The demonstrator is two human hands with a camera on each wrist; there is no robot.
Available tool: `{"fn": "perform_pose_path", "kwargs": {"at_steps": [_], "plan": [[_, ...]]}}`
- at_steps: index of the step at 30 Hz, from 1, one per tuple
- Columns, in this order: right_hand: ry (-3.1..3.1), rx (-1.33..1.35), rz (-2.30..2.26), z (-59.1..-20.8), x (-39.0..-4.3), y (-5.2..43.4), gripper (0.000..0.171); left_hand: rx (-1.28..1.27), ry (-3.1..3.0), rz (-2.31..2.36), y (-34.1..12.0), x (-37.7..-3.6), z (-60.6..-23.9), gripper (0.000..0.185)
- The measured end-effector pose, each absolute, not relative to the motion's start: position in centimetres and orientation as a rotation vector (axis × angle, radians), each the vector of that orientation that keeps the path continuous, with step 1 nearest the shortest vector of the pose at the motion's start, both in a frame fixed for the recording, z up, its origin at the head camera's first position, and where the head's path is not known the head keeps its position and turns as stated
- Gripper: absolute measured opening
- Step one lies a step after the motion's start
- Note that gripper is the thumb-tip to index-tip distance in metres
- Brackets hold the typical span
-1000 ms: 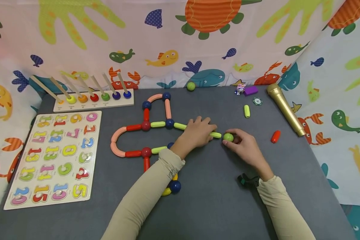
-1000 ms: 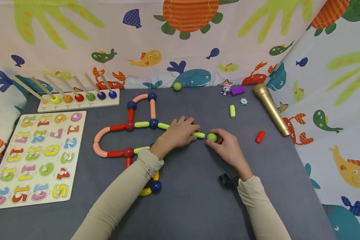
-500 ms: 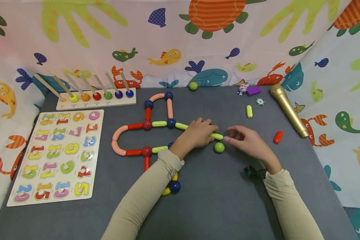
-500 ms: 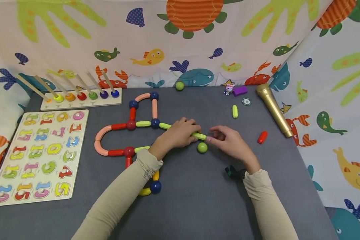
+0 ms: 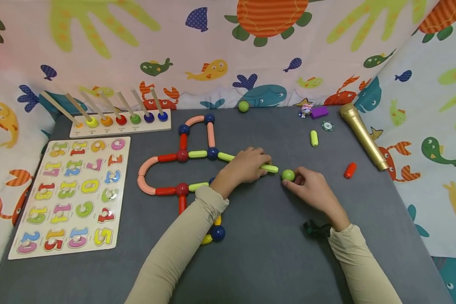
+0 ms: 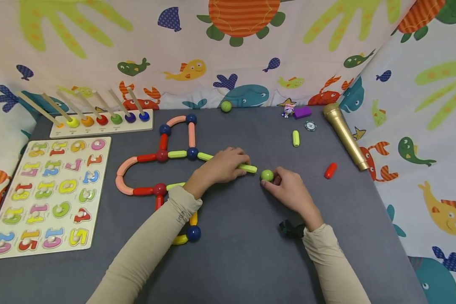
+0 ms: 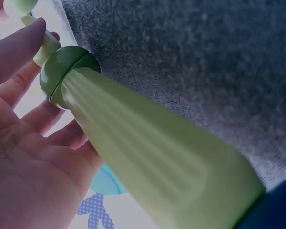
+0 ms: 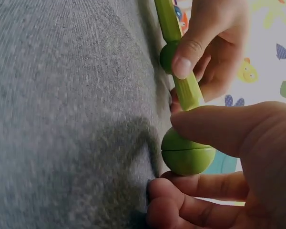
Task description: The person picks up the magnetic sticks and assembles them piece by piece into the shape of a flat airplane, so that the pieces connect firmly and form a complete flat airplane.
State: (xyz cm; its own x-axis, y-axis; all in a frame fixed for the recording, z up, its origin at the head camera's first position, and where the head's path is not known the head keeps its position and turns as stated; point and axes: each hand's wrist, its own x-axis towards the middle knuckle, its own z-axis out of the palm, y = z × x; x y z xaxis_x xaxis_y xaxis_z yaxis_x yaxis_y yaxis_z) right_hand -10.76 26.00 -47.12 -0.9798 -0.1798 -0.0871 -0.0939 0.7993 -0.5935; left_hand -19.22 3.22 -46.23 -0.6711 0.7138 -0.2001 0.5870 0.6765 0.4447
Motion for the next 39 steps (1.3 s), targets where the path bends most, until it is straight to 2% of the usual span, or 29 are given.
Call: {"fn": "perform_pose_path", "kwargs": {"at_steps": [8,10,15,18,24,31,39], "plan": [[2.890,-0.319,-0.977,-47.2,-12.5,26.2,0.033,1.043,2.526,0.470,3.0,-19.1,-46.3,0.030],[2.986,-0.239,-0.946,-46.9,-13.5,27.3,0.041,1.026,2.513,0.500,2.6,-19.0,-46.1,0.034],[3.102,0.168,-0.825,-46.7,-17.9,30.5,0.065,0.910,2.513,0.520,0.9,-19.2,-45.0,0.039],[3.033,0.215,-0.789,-46.9,-20.8,31.9,0.068,0.841,2.536,0.466,0.0,-19.4,-44.7,0.036],[2.904,-0.038,-0.818,-46.8,-23.7,31.7,0.045,0.796,2.551,0.406,-0.8,-19.3,-44.7,0.044],[2.746,-0.595,-0.879,-46.0,-22.6,27.1,0.017,0.833,2.582,0.358,-1.1,-19.4,-45.0,0.049],[2.662,-1.130,-0.692,-46.2,-21.6,22.3,0.025,0.841,2.581,0.373,-1.0,-19.6,-45.5,0.046]]}}
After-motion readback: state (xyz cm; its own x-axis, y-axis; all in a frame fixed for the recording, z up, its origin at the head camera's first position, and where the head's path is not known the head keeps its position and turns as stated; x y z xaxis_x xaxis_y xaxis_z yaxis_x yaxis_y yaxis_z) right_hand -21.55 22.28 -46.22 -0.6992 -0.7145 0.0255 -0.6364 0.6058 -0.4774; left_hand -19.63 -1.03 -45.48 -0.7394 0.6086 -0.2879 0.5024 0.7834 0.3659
